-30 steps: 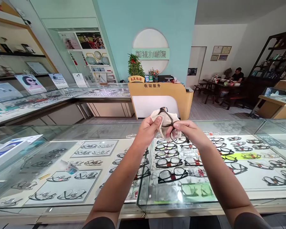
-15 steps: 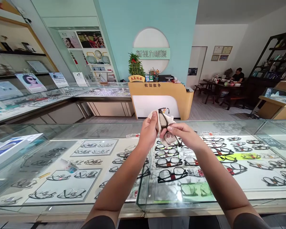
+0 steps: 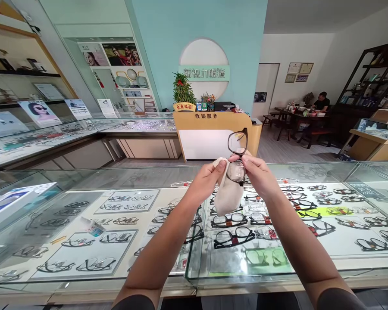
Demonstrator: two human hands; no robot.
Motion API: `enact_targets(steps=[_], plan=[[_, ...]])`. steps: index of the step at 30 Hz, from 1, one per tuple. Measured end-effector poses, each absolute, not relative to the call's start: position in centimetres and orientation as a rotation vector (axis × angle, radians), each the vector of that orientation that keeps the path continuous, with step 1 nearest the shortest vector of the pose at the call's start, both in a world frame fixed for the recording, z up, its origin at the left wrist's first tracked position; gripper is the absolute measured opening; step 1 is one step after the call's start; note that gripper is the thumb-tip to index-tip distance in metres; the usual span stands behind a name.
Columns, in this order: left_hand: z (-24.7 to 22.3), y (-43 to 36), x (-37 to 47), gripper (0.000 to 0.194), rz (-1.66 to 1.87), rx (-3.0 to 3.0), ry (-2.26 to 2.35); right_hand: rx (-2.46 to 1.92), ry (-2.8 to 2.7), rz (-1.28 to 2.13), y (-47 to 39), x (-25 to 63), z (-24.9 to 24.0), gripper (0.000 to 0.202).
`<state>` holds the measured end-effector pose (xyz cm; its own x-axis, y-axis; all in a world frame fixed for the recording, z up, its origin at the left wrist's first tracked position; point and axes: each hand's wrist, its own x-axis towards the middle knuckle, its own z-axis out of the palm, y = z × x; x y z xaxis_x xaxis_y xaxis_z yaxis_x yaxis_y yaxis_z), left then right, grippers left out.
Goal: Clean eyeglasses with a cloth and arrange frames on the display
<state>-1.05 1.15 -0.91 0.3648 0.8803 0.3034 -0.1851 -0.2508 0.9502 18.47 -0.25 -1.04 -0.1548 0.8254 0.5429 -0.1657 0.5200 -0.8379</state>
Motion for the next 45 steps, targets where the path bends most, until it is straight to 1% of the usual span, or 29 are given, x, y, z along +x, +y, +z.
enact_targets(steps=[6,8,11,13,15,17,23,28,32,35,37,39,41,45], plan=[[-1.6,0.5,0.2,0.064,1.099,1.53,0.567,-0.565,-1.425,1.151,-0.8,17.4,-1.2,0.033],[-2.0,0.6,0.3,0.063,1.087,1.516,0.548,-0.555,-1.38,1.208,-1.0,17.3,-1.1,0.035],[-2.1,0.7,0.0,0.058,1.026,1.516,0.506,-0.539,-1.317,1.267,-1.1,17.2,-1.1,0.039],[-1.9,0.5,-0.2,0.052,0.997,1.513,0.486,-0.521,-1.278,1.28,-1.2,17.1,-0.9,0.038],[-1.7,0.2,-0.2,0.051,0.997,1.498,0.48,-0.504,-1.243,1.284,-1.3,17.0,-0.7,0.036],[-1.6,-0.1,0.1,0.054,1.035,1.492,0.489,-0.501,-1.216,1.287,-1.5,16.6,-0.6,0.036],[-1.7,-1.3,2.1,0.057,1.337,1.438,0.551,-0.539,-1.212,1.235,-2.0,14.8,-1.2,0.048],[-1.5,-2.2,2.7,0.065,1.522,1.29,0.605,-0.471,-1.259,1.178,-2.7,13.8,-1.6,0.037],[-2.1,-1.6,2.2,0.064,1.483,1.337,0.637,-0.475,-1.223,1.167,-2.7,13.9,-1.4,0.036],[-2.7,-1.0,1.9,0.057,1.351,1.321,0.548,-0.508,-1.143,1.185,-2.4,14.3,-1.1,0.04],[-2.8,-1.0,1.9,0.052,1.276,1.314,0.476,-0.506,-1.06,1.199,-2.3,14.5,-0.9,0.039],[-2.8,-1.2,2.1,0.055,1.252,1.332,0.443,-0.489,-0.993,1.213,-2.3,14.3,-1.0,0.036],[-2.8,-1.6,2.5,0.055,1.302,1.342,0.451,-0.466,-0.97,1.217,-2.4,13.7,-1.2,0.034],[-2.8,-2.0,3.3,0.053,1.482,1.283,0.523,-0.485,-1.012,1.144,-3.0,12.1,-2.2,0.039]])
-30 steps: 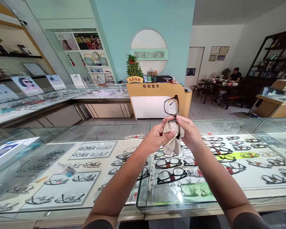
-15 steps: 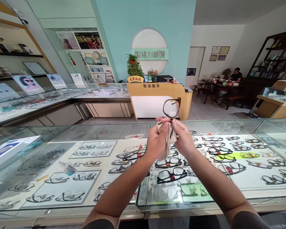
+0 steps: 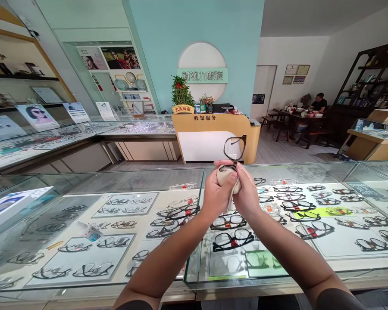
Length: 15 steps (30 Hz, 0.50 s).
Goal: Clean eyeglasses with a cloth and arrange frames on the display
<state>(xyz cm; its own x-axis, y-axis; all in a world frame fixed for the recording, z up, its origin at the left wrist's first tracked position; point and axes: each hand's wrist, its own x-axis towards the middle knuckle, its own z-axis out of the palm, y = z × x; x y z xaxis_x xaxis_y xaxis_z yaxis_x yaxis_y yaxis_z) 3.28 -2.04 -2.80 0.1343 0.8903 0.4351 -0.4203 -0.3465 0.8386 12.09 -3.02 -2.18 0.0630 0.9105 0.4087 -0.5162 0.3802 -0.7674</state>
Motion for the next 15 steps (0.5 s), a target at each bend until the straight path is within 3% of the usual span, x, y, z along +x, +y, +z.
enact_targets(steps=[6,15], plan=[[-3.2,-1.4,3.1,0.057,1.573,1.247,0.65,-0.599,-1.039,1.13,-3.1,11.9,-2.6,0.048],[-3.2,0.3,1.8,0.058,1.308,1.216,0.5,-0.536,-0.97,1.183,-2.4,14.1,-1.3,0.041]])
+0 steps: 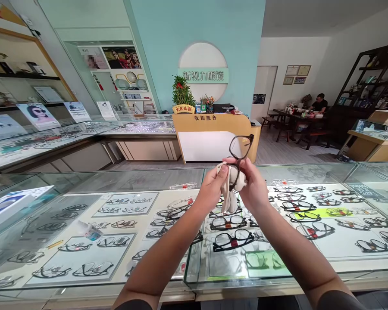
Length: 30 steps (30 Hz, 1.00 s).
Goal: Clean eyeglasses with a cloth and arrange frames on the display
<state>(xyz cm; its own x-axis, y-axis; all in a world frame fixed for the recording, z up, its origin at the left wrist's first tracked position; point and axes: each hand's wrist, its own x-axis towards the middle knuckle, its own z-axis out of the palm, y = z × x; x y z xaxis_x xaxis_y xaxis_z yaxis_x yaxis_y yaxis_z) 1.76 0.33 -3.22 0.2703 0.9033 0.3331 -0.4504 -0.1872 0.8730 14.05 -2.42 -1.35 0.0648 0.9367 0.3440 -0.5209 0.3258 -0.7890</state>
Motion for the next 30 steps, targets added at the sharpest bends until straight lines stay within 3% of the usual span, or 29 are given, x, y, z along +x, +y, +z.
enact_targets(steps=[18,30], plan=[[-2.88,-0.01,1.07,0.057,1.222,1.294,0.462,-0.443,-0.863,1.215,-2.98,13.83,-1.41,0.033],[-3.11,-0.23,1.18,0.072,1.204,1.395,0.417,-0.47,-0.911,1.206,-2.94,13.96,-1.08,0.039]])
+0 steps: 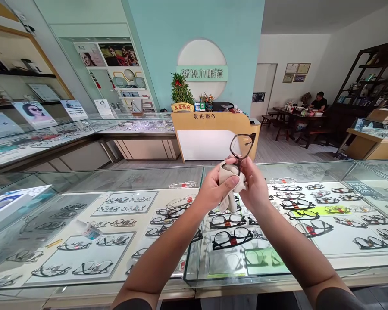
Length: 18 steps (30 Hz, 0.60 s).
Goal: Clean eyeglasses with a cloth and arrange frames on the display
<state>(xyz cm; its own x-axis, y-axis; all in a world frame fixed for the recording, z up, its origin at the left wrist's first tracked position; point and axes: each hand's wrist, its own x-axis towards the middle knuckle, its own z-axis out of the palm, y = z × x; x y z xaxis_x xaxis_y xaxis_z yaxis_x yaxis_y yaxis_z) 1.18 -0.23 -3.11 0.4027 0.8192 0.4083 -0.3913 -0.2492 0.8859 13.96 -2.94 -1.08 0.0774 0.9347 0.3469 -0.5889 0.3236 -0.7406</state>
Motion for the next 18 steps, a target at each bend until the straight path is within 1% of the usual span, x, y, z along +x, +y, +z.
enact_targets(steps=[2,10,15,18], plan=[[-3.0,-0.3,1.3,0.072,1.224,1.385,0.424,-0.49,-0.92,1.201,-2.9,13.9,-1.3,0.04],[-2.6,-0.4,1.9,0.059,1.41,1.309,0.496,-0.52,-1.098,1.12,-2.6,13.7,-2.3,0.041],[-2.3,-0.5,2.1,0.064,1.469,1.269,0.536,-0.565,-1.341,0.927,-2.4,13.9,-2.8,0.047],[-2.3,-0.4,2.0,0.061,1.465,1.275,0.557,-0.581,-1.422,0.815,-2.6,14.1,-2.8,0.045]])
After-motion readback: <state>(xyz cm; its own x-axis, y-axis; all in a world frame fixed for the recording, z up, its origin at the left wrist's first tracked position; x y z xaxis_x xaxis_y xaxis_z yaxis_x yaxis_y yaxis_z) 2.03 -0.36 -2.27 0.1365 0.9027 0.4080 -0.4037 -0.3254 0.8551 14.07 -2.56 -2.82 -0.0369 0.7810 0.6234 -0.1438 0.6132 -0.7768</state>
